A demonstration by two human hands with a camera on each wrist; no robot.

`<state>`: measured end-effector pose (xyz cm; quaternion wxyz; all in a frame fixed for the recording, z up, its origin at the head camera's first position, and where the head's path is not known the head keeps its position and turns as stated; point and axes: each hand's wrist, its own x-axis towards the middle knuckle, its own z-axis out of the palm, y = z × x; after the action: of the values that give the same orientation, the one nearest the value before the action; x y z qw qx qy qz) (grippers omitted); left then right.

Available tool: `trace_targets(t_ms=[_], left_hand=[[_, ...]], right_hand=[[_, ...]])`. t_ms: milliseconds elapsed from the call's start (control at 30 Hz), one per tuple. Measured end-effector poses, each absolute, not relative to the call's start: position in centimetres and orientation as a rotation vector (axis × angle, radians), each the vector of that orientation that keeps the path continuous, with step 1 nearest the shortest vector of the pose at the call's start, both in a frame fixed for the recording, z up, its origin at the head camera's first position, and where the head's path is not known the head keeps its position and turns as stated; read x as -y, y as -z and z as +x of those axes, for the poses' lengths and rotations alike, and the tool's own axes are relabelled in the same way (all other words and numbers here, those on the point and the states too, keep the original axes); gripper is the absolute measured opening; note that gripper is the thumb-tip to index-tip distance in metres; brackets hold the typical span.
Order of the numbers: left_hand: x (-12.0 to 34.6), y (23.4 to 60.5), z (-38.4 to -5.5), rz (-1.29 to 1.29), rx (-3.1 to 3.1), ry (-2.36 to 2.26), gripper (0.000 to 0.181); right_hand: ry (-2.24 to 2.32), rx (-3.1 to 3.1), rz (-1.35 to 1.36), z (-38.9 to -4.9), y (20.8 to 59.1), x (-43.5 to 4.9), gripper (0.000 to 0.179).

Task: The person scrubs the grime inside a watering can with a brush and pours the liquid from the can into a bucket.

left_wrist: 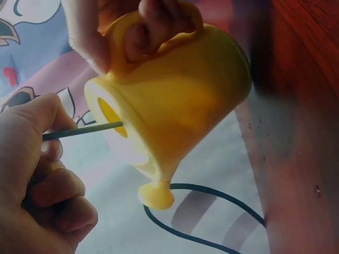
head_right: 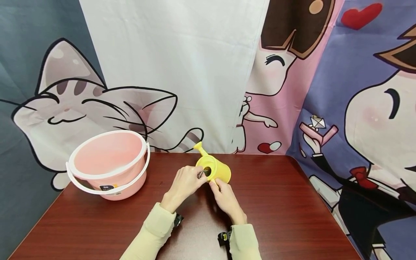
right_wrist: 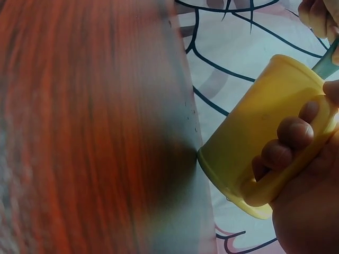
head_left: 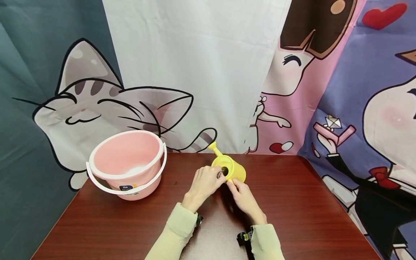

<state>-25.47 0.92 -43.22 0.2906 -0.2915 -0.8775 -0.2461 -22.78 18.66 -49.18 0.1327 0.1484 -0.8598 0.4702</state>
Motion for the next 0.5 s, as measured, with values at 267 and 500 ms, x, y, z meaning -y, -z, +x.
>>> trace_targets(t_ms=[267,500], left_hand=[[-0.9,42.2,-25.0,-0.797,2.346,0.657,0.04],[-0.9,42.1,-24.8,-0.794,2.343,0.651,0.039]], right_hand=[[-1.354,2.501,0.425,-22.8,49.0,-18.7,0.035],[-1.345,2.5,0.416,-22.7,49.0,-18.7,0.034]])
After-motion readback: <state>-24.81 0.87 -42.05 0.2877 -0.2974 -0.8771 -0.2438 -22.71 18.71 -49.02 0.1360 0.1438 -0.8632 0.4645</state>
